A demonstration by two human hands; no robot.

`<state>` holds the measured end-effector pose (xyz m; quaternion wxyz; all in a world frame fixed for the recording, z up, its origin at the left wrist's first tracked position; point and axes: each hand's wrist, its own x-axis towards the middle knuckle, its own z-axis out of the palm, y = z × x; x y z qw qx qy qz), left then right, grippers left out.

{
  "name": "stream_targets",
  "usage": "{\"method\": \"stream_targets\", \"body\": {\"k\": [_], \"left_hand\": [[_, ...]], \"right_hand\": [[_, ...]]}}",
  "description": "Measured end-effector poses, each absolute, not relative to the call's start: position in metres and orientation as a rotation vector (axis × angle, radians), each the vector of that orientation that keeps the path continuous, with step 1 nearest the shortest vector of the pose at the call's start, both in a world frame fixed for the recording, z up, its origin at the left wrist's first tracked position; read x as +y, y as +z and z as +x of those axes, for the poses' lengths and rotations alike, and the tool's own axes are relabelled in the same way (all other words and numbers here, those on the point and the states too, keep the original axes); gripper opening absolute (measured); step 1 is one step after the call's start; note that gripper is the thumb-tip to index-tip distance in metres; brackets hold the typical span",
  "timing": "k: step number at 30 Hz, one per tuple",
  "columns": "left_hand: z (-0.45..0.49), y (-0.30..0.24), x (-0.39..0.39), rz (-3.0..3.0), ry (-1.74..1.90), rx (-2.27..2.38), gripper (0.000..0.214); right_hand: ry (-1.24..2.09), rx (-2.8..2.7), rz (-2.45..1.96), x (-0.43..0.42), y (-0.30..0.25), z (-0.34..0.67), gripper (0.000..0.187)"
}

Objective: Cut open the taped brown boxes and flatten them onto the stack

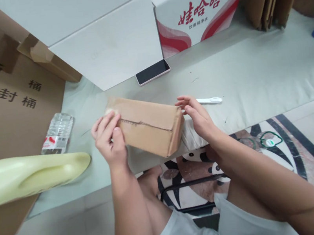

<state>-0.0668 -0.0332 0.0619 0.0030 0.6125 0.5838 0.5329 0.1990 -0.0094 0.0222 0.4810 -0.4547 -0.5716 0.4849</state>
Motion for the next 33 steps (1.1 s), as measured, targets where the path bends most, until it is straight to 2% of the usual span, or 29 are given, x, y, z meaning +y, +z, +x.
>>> {"method": "stream_targets", "body": {"k": [2,4,7,10,13,15,22,26,30,33], "left_hand": [[-0.07,0.063,-0.033,1.683,1.833,1.908,0.035],[-0.069,0.066,-0.031,1.387,2.005,1.945,0.037],[-0.062,0.072,-0.027,1.016,2.174,1.713,0.031],[-0.058,0.073,-0.028,0.771,1.897,1.433,0.035],[-0.059,0.068,-0.033,0.684,1.413,1.384,0.066],[-0.059,0.064,-0.034,0.727,1.272,1.361,0.079],[-0.038,0.056,-0.028,0.615,1.096,1.301,0.052],[-0.019,0.052,-0.03,0.498,0.934,1.277,0.046],[-0.014,0.044,-0.03,0.548,0.959,1.408,0.05],[-0.03,0.033,-0.027,0.675,1.165,1.603,0.075]], "right_hand": [[1.398,-1.399,-1.153,-0.007,0.019,0.196,0.05],[1.579,-1.506,-0.999,-0.008,0.022,0.194,0.055],[1.543,-1.704,-0.68,-0.014,0.034,0.195,0.065],[1.264,-1.821,-0.533,-0.018,0.049,0.198,0.071],[1.072,-1.808,-0.483,-0.017,0.062,0.203,0.068],[0.988,-1.781,-0.478,-0.014,0.07,0.206,0.064],[0.699,-1.851,-0.645,-0.015,0.077,0.209,0.036],[0.582,-1.955,-0.807,-0.015,0.073,0.205,0.031],[0.515,-1.952,-0.745,-0.013,0.069,0.202,0.029],[0.468,-1.894,-0.785,-0.013,0.066,0.202,0.032]]}}
